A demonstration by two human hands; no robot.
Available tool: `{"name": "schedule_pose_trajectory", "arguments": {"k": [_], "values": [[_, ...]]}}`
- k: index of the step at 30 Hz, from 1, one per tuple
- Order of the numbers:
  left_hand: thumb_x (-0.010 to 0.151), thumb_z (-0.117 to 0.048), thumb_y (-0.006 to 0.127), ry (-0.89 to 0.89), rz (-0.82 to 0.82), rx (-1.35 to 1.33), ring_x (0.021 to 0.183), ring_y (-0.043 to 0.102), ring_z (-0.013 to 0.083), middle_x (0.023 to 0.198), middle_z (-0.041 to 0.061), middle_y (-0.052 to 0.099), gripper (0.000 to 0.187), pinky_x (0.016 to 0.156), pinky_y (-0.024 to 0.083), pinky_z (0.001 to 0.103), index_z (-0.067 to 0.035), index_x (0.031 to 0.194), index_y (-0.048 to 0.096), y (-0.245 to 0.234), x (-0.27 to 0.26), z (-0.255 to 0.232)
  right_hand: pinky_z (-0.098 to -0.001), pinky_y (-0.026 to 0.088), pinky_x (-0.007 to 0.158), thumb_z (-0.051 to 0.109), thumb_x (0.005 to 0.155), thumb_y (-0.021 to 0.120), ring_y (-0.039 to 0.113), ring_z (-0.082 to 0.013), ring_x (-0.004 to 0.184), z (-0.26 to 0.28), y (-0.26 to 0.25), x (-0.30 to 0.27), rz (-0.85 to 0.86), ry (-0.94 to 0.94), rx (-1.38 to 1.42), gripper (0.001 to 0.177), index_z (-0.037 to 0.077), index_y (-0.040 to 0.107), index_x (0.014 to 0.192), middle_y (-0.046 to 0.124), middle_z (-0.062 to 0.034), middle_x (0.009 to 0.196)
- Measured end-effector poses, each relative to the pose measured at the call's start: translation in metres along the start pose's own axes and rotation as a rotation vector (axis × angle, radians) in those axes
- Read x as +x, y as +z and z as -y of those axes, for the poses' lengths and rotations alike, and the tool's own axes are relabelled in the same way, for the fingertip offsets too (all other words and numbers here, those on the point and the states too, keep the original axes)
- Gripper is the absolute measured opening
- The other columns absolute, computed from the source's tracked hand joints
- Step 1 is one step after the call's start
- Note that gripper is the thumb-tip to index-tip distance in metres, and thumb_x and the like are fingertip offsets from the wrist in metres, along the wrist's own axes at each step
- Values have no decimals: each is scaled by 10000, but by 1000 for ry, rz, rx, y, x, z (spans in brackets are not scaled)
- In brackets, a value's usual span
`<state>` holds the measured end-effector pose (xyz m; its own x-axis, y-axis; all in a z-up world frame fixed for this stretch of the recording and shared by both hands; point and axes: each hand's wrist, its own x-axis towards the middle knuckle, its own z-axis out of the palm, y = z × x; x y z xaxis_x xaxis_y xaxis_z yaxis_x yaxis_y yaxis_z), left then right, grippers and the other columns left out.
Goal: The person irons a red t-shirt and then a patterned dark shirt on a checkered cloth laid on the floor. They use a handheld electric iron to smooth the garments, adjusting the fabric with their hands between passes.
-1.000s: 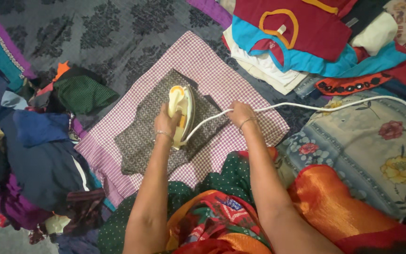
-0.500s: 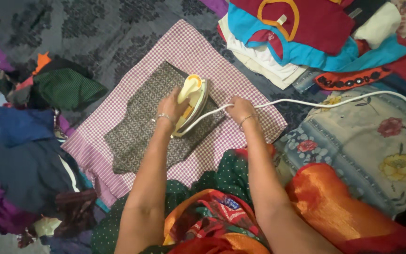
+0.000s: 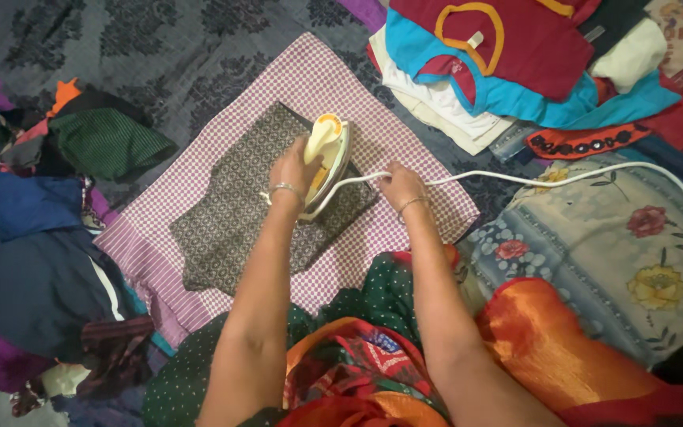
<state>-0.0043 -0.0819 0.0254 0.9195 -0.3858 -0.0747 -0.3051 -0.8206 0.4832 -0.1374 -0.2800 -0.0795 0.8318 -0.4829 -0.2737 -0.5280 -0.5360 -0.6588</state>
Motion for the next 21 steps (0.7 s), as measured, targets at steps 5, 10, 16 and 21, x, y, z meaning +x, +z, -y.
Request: {"name": "schedule_pose_trajectory", "arguments": {"k": [5,10,16,21], "values": [[848,-321,779,-101,-26,-162,887,736,356,1036,198,751,517,801,566,461,-123,1298,620,-8,-24,-4,-501,539,886,281,861,719,695,-428,987,-5,1,-2,4,-36,-1,289,55,704,1041,726,-249,1009],[865,-311,755,-302,-80,-362,785,780,284,968,172,765,452,691,621,419,-111,1248,624,-8,-41,4,-500,543,884,298,873,719,693,-433,992,1,-5,-7,30,5,-6,316,37,692,1049,722,-254,1014],[858,-261,783,-205,-243,-424,824,775,266,973,179,766,429,724,599,401,-80,1218,636,-8,-42,4,-494,544,896,276,869,711,702,-426,989,5,-7,-8,25,3,-1,302,47,697,1066,732,-241,1017],[858,-249,769,-411,-164,-351,820,769,272,986,162,762,475,779,572,415,-100,1274,596,-25,-18,-19,-491,536,898,270,830,743,694,-419,997,8,-9,-8,16,-17,11,328,30,690,1048,731,-227,1041]]}}
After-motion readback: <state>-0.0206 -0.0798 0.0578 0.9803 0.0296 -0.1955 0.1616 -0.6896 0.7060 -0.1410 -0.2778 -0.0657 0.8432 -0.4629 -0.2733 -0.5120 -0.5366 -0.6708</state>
